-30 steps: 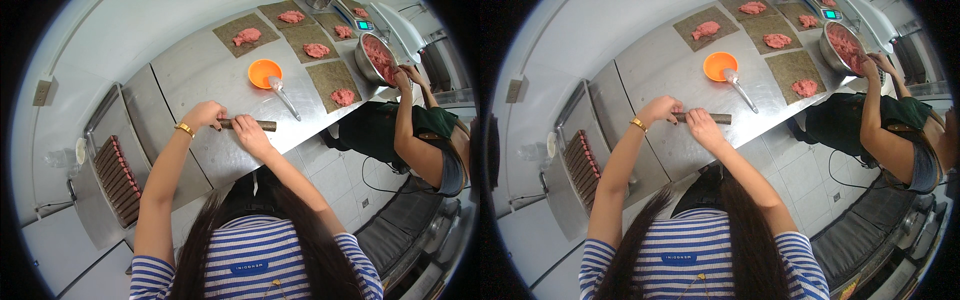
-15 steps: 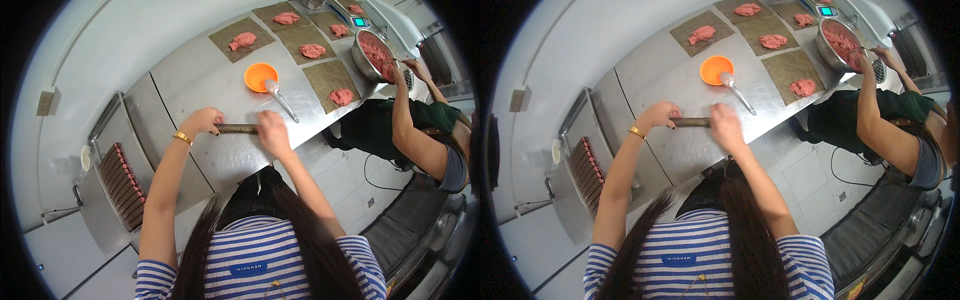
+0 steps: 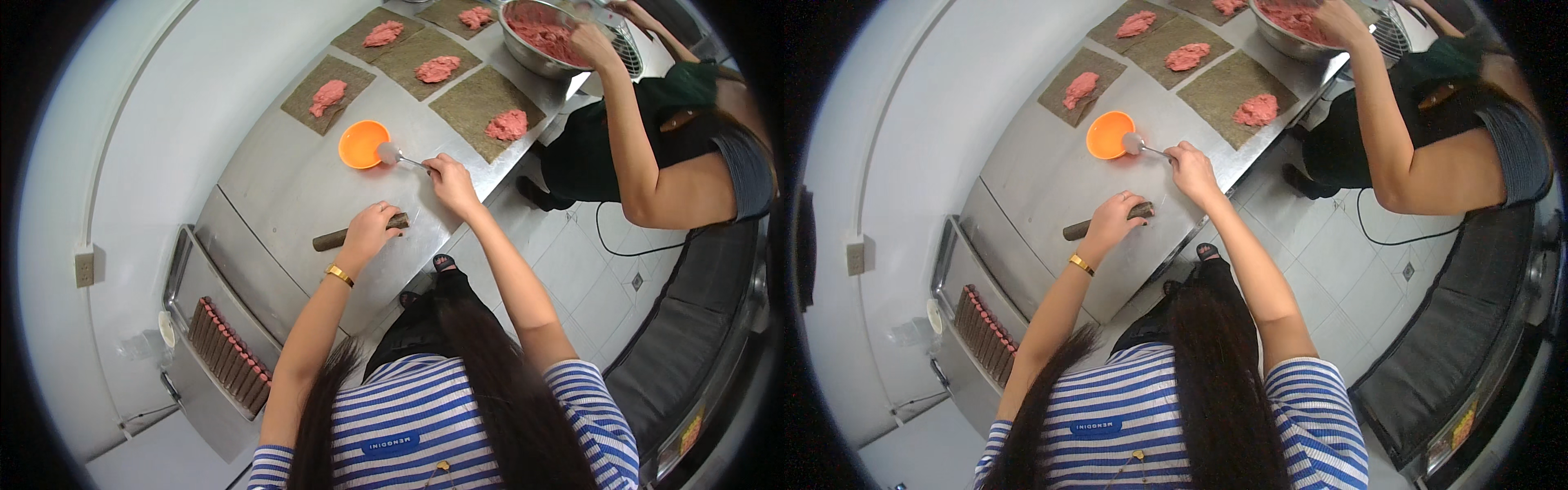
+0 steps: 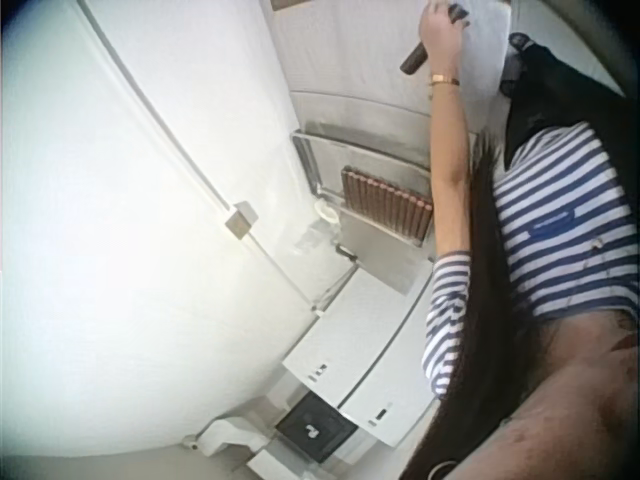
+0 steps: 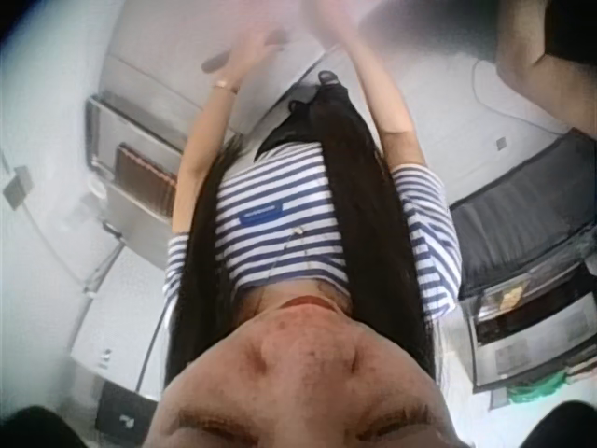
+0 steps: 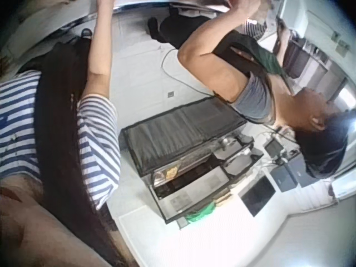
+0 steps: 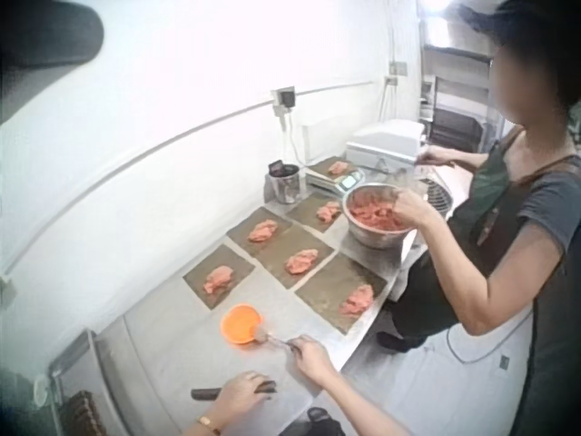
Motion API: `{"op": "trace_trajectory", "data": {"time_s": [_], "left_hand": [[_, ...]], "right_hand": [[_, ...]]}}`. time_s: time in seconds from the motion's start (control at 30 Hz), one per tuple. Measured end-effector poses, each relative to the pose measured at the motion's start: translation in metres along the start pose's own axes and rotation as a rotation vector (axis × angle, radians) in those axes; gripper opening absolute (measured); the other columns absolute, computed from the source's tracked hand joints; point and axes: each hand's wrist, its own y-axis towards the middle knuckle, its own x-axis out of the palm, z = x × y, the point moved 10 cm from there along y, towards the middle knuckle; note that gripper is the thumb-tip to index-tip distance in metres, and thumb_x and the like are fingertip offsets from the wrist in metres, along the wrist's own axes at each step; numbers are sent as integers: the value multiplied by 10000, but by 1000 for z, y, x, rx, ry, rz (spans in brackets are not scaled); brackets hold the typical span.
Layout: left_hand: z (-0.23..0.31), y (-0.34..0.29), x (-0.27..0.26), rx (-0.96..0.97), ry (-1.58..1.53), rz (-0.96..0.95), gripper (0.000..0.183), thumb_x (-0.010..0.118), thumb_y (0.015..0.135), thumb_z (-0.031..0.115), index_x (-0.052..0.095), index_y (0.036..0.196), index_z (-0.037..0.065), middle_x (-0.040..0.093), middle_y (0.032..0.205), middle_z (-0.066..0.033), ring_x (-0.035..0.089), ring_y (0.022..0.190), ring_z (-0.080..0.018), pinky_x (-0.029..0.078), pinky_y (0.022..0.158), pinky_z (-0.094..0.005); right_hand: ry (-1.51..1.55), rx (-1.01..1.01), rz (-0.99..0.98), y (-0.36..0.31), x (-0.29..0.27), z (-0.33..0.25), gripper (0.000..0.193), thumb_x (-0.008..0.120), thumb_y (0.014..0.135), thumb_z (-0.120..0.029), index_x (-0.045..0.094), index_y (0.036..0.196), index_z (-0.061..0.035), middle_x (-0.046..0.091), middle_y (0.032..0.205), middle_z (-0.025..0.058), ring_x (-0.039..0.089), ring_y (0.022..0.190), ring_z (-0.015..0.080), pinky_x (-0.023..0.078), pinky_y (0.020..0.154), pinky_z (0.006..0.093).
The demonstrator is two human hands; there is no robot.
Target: The person spreads a pink paste onto a sheet of nori using a spoon, then rolls the sheet into a cylindrical shape and places it on a metal tray. The process is repeated with additional sheets.
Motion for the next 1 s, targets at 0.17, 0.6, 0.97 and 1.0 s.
{"op": "trace_trajectory", "data": {"time_s": [0.17,0.6,0.97,1.0], "left_hand": [[-1,-4,-5,-31,-39,43,392,802,700,194,650,1050,105,648,1029,-48,625,960,-275,508,821,-384],[4,-5,-2,-35,-59,5,321,806,687,179,663,965,103,654,944,-38,631,902,-263,505,775,-374],[7,-7,1,-16,-25,-29,295,799,693,163,671,952,100,668,951,-34,637,906,-258,502,797,-379],[6,-7,2,-34,-22,-36,297,799,693,164,672,954,101,670,951,-32,638,907,-258,502,799,-380]], "right_hand": [[-73,-52,-195,-18,-52,-6,235,584,779,-108,724,962,-63,653,922,173,636,898,363,504,805,448],[-290,-149,-687,-20,-6,-5,238,618,689,-110,763,875,-75,708,869,192,681,878,353,530,756,438],[-348,-222,-786,8,21,-15,226,618,685,-111,758,858,-71,707,863,190,679,866,356,532,735,439],[-366,-223,-793,10,22,-15,224,620,686,-113,759,857,-72,708,863,189,679,865,356,533,734,438]]}}
